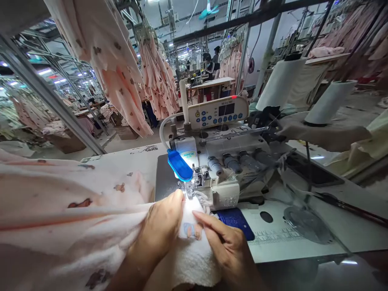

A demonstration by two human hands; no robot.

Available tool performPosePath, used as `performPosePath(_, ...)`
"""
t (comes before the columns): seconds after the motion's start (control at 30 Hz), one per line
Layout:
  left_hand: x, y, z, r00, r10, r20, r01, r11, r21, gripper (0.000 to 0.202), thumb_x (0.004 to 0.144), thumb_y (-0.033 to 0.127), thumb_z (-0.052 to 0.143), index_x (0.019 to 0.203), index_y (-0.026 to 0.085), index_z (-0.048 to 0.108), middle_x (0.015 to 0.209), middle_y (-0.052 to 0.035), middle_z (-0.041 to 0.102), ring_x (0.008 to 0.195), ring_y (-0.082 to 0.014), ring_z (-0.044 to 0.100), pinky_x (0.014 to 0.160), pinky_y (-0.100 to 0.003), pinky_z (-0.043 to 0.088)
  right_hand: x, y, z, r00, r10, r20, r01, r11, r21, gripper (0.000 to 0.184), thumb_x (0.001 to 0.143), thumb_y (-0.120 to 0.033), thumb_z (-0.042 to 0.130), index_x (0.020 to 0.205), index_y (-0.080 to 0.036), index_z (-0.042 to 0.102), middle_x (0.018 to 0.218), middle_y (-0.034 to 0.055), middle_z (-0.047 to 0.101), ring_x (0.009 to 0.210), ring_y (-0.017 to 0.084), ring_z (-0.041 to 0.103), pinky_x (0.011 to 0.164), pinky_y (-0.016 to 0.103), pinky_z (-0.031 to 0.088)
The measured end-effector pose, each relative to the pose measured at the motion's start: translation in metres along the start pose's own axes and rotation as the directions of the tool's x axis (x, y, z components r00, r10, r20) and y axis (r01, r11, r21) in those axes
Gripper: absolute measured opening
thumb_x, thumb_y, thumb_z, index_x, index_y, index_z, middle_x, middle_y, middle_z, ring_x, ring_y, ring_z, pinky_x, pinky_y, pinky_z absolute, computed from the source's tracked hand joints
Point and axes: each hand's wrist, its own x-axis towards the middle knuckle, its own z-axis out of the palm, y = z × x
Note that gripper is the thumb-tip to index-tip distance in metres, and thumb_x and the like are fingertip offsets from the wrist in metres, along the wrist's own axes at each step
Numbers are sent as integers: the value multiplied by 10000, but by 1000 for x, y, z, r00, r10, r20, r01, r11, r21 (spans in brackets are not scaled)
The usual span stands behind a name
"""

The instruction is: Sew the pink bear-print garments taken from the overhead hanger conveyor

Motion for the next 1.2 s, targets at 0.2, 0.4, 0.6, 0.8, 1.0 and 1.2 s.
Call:
performPosePath(0.2, 9, 6, 3, 994, -94, 47, 92, 994, 55, 146, 886, 143, 325, 776, 208, 397, 677, 22, 575, 590, -153, 580, 499, -275, 277, 3, 3, -2, 997, 74, 24, -72, 994, -83, 395, 892, -326, 399, 1117, -148, 672, 637, 28, 644, 487, 163, 537, 441, 219, 400)
performPosePath(0.4, 22, 3, -7, 979, -145, 144, 126, 984, 129, 154, 874, 105, 344, 900, 197, 464, 726, 5, 642, 641, -180, 630, 504, -261, 322, 22, -2, 3, 974, 223, 47, -227, 967, 113, 453, 857, -349, 445, 1204, -94, 586, 563, -2, 578, 425, 126, 428, 391, 205, 290)
performPosePath(0.6, -23, 10, 18, 861, 287, -419, -254, 958, 135, 205, 914, 238, 381, 985, 173, 562, 982, -71, 660, 941, -201, 607, 806, -320, 448, -16, 2, 6, 984, 178, 16, -178, 971, 157, 461, 863, -355, 482, 1280, -163, 442, 544, -45, 561, 467, 146, 531, 450, 198, 392)
performPosePath(0.8, -57, 19, 54, 708, 288, -644, -433, 898, -74, 173, 833, 154, 441, 913, 153, 594, 731, -37, 634, 718, -148, 567, 741, -312, 445, -27, 13, 8, 972, -15, -234, 13, 1000, -9, 254, 761, -225, 532, 1011, -213, 572, 905, 41, 601, 841, 195, 597, 755, 252, 490)
performPosePath(1.0, -74, 25, 48, 777, 224, -588, -349, 931, -106, 240, 787, 111, 560, 1019, 153, 606, 729, -40, 589, 721, -153, 524, 697, -301, 444, -31, 10, 0, 943, 225, 245, -258, 960, 110, 248, 824, -371, 524, 675, -175, 493, 625, -21, 472, 600, 139, 475, 530, 187, 414)
performPosePath(1.2, -87, 36, 41, 791, 247, -560, -341, 937, -69, 210, 858, 148, 512, 1046, 113, 598, 798, -71, 618, 820, -181, 525, 773, -346, 432, -66, 0, -9, 935, 261, 240, -291, 952, 98, 334, 817, -453, 468, 630, -177, 471, 577, -31, 426, 529, 116, 411, 456, 176, 304)
